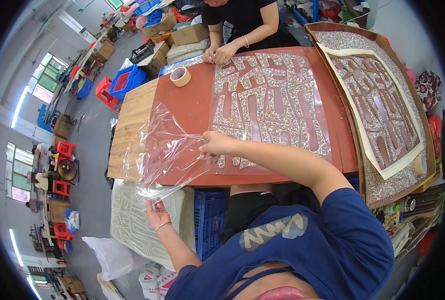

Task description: Applying a clear adhesive sheet onto a patterned shoe component and smoothing it by hand.

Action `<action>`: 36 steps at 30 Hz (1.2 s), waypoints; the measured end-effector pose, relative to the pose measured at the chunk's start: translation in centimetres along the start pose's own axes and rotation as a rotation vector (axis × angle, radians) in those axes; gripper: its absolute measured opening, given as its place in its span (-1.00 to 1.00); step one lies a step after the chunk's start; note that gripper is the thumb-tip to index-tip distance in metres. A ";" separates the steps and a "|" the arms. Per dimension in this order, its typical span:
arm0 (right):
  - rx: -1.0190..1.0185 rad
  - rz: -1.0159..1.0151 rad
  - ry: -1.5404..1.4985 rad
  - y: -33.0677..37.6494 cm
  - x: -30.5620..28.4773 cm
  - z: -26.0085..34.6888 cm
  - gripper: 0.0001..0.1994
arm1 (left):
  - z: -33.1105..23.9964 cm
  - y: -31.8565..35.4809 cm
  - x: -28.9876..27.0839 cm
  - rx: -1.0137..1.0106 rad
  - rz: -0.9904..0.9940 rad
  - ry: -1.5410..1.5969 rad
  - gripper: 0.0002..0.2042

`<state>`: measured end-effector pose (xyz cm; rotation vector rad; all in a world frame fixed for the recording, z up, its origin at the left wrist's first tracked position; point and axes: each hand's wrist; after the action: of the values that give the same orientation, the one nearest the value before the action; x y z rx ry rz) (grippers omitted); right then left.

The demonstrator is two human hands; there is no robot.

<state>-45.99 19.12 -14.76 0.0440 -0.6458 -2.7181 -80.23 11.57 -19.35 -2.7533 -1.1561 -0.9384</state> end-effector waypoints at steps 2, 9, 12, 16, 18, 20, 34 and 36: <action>-0.029 -0.041 -0.019 -0.1 -0.4 -0.5 -0.79 | -0.3 0.6 0.5 -0.034 -0.026 0.007 -0.67; 0.001 -0.013 -0.056 1.2 -1.0 0.7 -0.72 | -2.8 1.5 0.8 -0.056 0.139 0.036 -0.62; -0.057 -0.044 -0.070 2.1 -1.4 1.8 -0.71 | -4.1 3.4 2.3 -0.016 0.223 0.088 -0.62; -0.108 -0.033 -0.126 4.3 -1.8 3.5 -0.65 | -5.3 5.4 3.4 0.068 0.321 0.210 -0.62; -0.132 -0.025 -0.132 4.7 -2.2 3.8 -0.65 | -5.5 6.0 3.8 0.102 0.370 0.239 -0.58; -0.154 -0.019 -0.139 5.2 -2.8 3.9 -0.65 | -5.5 7.0 4.5 0.133 0.420 0.268 -0.54; -0.307 -0.187 -0.304 12.2 -8.2 0.7 -0.69 | -3.4 17.4 15.2 0.339 0.393 0.277 -0.36; -0.310 -0.216 -0.330 13.1 -9.1 -0.1 -0.70 | -2.4 15.2 13.4 0.347 0.585 0.249 -0.35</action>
<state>-33.22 11.21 -9.56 -0.4419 -0.3091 -3.0335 -64.23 8.64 -6.99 -2.3820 -0.3847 -0.8634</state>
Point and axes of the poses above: each hand's wrist, its own y-axis away from the middle knuckle, its own x-axis out of the palm, z = x × y, and after that the axes turned 13 degrees about x, right-handed
